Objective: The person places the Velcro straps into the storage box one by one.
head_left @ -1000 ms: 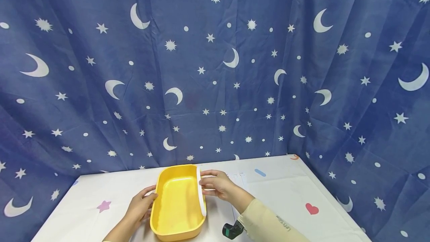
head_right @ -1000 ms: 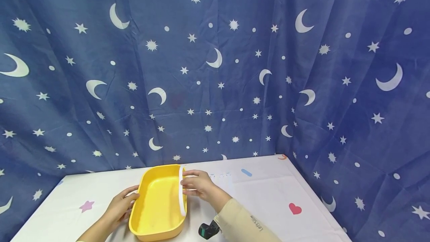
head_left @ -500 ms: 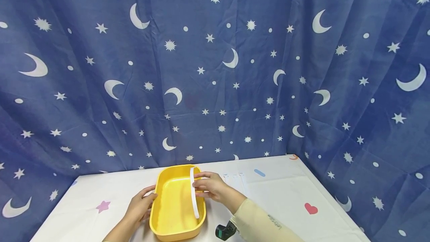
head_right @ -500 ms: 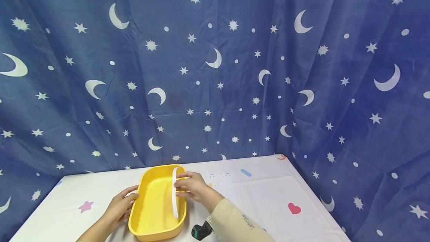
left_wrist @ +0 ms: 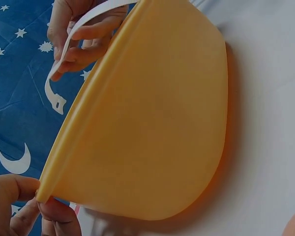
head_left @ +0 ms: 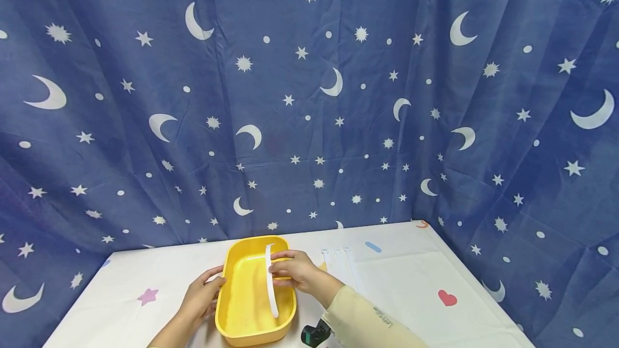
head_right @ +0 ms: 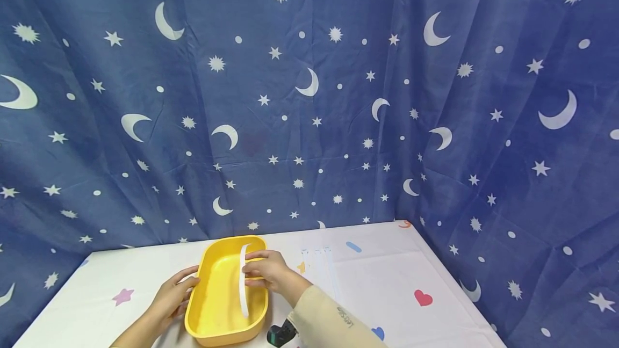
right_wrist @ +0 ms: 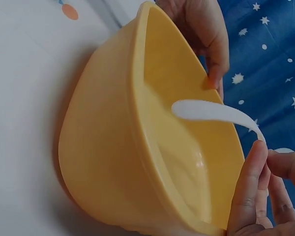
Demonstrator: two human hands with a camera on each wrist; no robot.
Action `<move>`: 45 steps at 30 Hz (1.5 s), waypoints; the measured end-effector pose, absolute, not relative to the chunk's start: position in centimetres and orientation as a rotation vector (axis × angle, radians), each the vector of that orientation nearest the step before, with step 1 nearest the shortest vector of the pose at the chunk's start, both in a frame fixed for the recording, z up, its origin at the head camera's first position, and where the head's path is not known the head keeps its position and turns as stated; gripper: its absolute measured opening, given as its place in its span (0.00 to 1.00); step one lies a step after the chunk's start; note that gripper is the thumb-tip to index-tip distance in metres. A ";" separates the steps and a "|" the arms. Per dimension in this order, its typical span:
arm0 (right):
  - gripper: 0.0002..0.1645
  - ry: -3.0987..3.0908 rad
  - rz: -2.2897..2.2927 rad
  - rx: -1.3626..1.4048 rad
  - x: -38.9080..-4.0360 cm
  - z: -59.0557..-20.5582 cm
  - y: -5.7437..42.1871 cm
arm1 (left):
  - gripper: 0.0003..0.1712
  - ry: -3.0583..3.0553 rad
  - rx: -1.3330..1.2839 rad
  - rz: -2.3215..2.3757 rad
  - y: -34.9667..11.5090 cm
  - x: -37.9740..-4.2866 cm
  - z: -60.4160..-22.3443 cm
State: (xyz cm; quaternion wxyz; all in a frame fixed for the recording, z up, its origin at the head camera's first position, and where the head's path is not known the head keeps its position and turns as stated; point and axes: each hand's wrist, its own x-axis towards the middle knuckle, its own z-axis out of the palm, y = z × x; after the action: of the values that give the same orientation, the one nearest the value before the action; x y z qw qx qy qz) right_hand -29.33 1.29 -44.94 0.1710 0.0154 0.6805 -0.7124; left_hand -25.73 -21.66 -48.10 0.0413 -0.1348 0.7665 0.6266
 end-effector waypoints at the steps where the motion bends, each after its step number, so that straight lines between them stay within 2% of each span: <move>1: 0.18 1.927 -2.023 0.038 -29.3 -45.0 1.2 | 0.30 2.346 -0.416 1.920 -21.7 -25.7 -48.1; 45: 0.16 1.891 -1.997 0.024 -27.8 -46.2 -3.7 | 0.29 2.311 -0.431 1.967 -21.6 -25.9 -48.3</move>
State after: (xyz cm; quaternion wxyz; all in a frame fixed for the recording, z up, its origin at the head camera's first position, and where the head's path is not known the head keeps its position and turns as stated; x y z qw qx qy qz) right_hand -27.85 -3.67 -46.24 0.1942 0.0085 0.6745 -0.7122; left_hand -25.88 -21.60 -48.33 0.0383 -0.1404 0.7534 0.6412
